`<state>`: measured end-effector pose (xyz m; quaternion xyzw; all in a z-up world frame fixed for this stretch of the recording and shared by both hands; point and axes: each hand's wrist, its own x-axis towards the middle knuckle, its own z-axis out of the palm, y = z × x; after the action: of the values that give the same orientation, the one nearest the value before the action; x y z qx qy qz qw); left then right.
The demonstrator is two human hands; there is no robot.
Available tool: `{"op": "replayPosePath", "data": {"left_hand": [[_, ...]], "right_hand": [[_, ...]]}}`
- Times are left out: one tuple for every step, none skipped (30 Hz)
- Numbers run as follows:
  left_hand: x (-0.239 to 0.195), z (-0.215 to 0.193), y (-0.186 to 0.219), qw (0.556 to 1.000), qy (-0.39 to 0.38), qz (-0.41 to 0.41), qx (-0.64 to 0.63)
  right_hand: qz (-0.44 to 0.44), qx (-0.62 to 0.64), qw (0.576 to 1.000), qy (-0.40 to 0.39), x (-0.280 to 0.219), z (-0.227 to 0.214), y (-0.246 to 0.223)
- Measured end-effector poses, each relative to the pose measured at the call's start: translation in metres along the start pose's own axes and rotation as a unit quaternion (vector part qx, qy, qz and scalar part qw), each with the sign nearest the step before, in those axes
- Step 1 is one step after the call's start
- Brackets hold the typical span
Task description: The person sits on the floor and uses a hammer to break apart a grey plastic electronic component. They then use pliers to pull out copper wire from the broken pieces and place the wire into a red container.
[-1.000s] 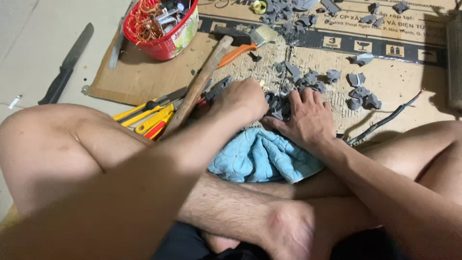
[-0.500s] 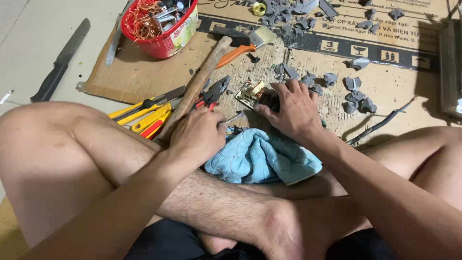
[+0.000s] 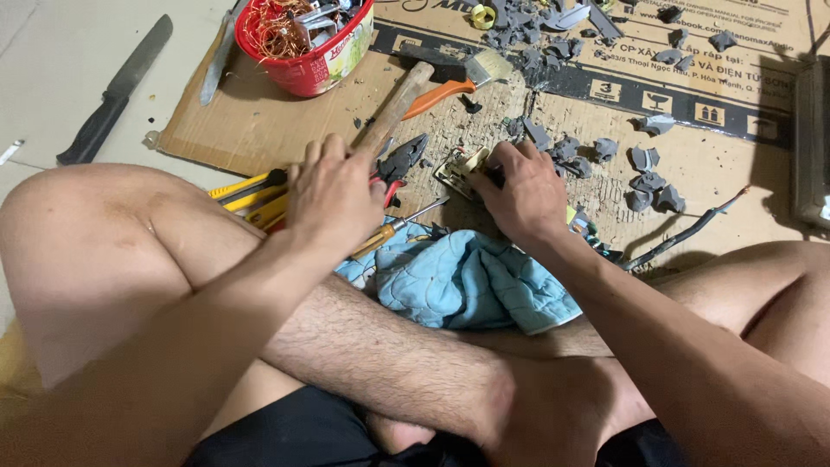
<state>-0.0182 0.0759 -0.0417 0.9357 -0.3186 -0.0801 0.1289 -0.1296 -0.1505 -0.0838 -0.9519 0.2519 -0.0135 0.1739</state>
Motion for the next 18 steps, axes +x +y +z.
{"op": "replayPosePath", "data": {"left_hand": [[-0.001, 0.000, 0.007, 1.000, -0.001, -0.001, -0.002], [-0.002, 0.000, 0.013, 0.999, 0.015, 0.026, -0.043], [-0.003, 0.000, 0.021, 0.995, 0.032, 0.053, -0.084], [-0.002, 0.007, 0.027, 0.994, 0.030, 0.053, -0.086], [0.000, 0.014, 0.034, 0.987, 0.034, 0.063, -0.142], [0.003, 0.021, 0.041, 0.977, 0.037, 0.072, -0.198], [0.004, 0.021, 0.048, 0.976, 0.036, 0.075, -0.199], [0.006, 0.021, 0.056, 0.972, 0.026, 0.062, -0.226], [0.006, 0.022, 0.063, 0.966, 0.014, 0.047, -0.252], [0.004, 0.025, 0.063, 0.966, 0.011, 0.049, -0.253], [0.002, 0.028, 0.063, 0.969, 0.015, 0.062, -0.240], [0.001, 0.030, 0.063, 0.971, 0.019, 0.076, -0.227], [0.000, 0.034, 0.065, 0.971, 0.018, 0.075, -0.227], [0.000, 0.037, 0.066, 0.971, 0.015, 0.077, -0.226], [0.000, 0.040, 0.067, 0.971, 0.015, 0.078, -0.225], [0.001, 0.039, 0.068, 0.971, 0.015, 0.077, -0.224], [0.002, 0.039, 0.070, 0.973, 0.007, 0.064, -0.220], [0.003, 0.038, 0.072, 0.975, -0.002, 0.052, -0.216]], "right_hand": [[0.000, -0.002, 1.000, -0.001, -0.001, 0.003, 0.004], [-0.026, 0.040, 0.998, 0.027, -0.002, 0.006, 0.008], [-0.051, 0.083, 0.994, 0.055, -0.004, 0.009, 0.013], [-0.051, 0.081, 0.994, 0.053, -0.006, 0.016, 0.018], [-0.107, 0.074, 0.988, 0.086, -0.009, 0.021, 0.023], [-0.163, 0.066, 0.977, 0.118, -0.012, 0.026, 0.029], [-0.161, 0.065, 0.978, 0.120, -0.020, 0.020, 0.023], [-0.148, 0.084, 0.983, 0.069, -0.029, 0.014, 0.017], [-0.133, 0.105, 0.985, 0.017, -0.040, 0.009, 0.010], [-0.130, 0.105, 0.986, 0.016, -0.042, 0.010, 0.011], [-0.124, 0.096, 0.988, 0.013, -0.044, 0.012, 0.012], [-0.118, 0.088, 0.989, 0.010, -0.046, 0.014, 0.012], [-0.117, 0.089, 0.989, 0.009, -0.046, 0.017, 0.012], [-0.104, 0.079, 0.991, 0.013, -0.046, 0.019, 0.012], [-0.093, 0.069, 0.993, 0.018, -0.044, 0.021, 0.011], [-0.094, 0.071, 0.993, 0.018, -0.045, 0.020, 0.009], [-0.087, 0.081, 0.993, 0.018, -0.046, 0.019, 0.009], [-0.080, 0.091, 0.992, 0.018, -0.047, 0.017, 0.009]]}}
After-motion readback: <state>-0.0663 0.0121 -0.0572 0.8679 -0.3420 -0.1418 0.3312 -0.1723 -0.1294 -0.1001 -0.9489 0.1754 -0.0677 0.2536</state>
